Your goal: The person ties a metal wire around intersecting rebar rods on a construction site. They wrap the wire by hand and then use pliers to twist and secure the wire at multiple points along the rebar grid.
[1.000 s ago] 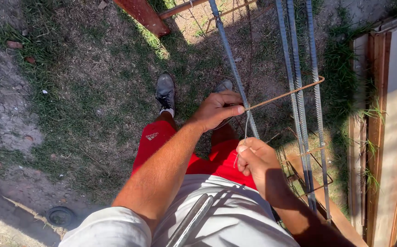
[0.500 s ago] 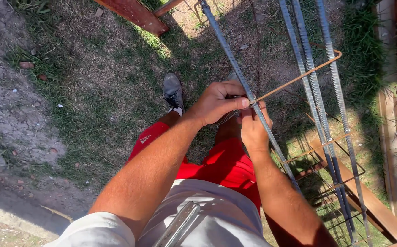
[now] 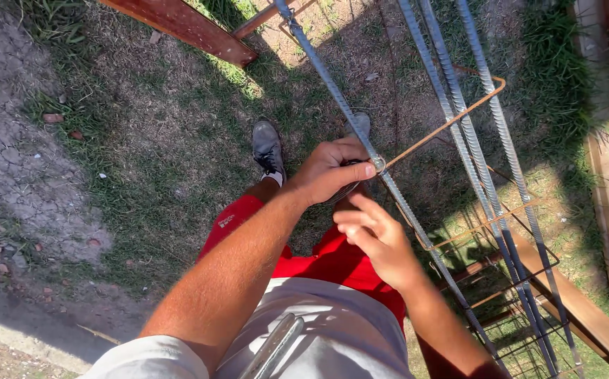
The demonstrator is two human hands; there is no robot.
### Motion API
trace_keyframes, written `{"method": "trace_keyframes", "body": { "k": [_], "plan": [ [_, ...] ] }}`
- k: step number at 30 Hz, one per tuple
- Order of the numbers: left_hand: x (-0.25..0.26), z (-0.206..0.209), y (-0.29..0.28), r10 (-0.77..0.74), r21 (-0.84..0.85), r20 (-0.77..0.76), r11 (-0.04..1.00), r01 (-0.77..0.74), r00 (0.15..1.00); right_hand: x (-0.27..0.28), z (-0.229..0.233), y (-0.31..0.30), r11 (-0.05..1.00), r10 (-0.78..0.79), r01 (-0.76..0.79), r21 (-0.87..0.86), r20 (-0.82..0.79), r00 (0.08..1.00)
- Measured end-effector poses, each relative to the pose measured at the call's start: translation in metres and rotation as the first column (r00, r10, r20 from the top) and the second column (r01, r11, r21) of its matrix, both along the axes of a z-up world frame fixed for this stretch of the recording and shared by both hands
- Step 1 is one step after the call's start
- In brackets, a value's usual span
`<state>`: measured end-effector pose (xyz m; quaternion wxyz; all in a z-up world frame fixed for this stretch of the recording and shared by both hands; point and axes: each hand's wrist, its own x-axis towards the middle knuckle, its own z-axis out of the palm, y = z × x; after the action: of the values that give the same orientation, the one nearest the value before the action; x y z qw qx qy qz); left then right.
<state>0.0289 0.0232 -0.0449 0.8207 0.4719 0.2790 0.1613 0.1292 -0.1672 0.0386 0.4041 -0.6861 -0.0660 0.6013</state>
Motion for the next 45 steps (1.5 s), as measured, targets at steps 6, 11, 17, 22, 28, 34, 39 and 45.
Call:
{"method": "trace_keyframes", "body": {
  "k": [6, 11, 17, 22, 28, 34, 39, 45],
  "plan": [
    [-0.001, 0.000, -0.004, 0.026, -0.015, -0.005, 1.000, -0.026, 1.000, 0.089, 0.049, 0.029, 0.984, 0.141, -0.178, 0.020, 0.527, 0.838],
    [0.000, 0.016, 0.008, 0.026, -0.089, 0.003, 0.996, -0.026, 1.000, 0.089, 0.014, 0.097, 0.949, 0.080, -0.166, -0.270, -0.305, 0.949],
    [0.000, 0.006, 0.009, 0.022, -0.162, 0.037, 0.987, -0.015, 0.999, 0.094, -0.044, 0.076, 0.959, -0.115, 0.041, -0.282, -0.250, 0.961],
    [0.000, 0.014, 0.018, -0.003, -0.170, 0.030, 0.985, 0.008, 1.000, 0.093, -0.056, 0.076, 0.977, -0.111, 0.071, -0.201, -0.196, 0.974],
    [-0.002, 0.014, 0.020, 0.009, -0.194, 0.058, 0.981, 0.003, 0.998, 0.091, -0.055, 0.084, 0.968, -0.128, 0.092, -0.235, -0.142, 0.982],
    [-0.002, 0.025, 0.022, -0.006, -0.098, 0.024, 0.995, 0.008, 1.000, 0.082, -0.059, 0.093, 0.959, -0.178, 0.139, -0.247, -0.140, 0.974],
    [0.005, 0.032, 0.016, 0.022, -0.025, -0.067, 0.999, -0.024, 0.998, 0.076, -0.042, 0.112, 0.963, -0.166, 0.139, -0.230, -0.103, 0.981],
    [0.007, 0.039, 0.023, 0.059, -0.014, -0.091, 0.998, -0.061, 0.994, 0.078, -0.044, 0.112, 0.964, -0.179, 0.160, -0.214, -0.073, 0.981]
  ]
}}
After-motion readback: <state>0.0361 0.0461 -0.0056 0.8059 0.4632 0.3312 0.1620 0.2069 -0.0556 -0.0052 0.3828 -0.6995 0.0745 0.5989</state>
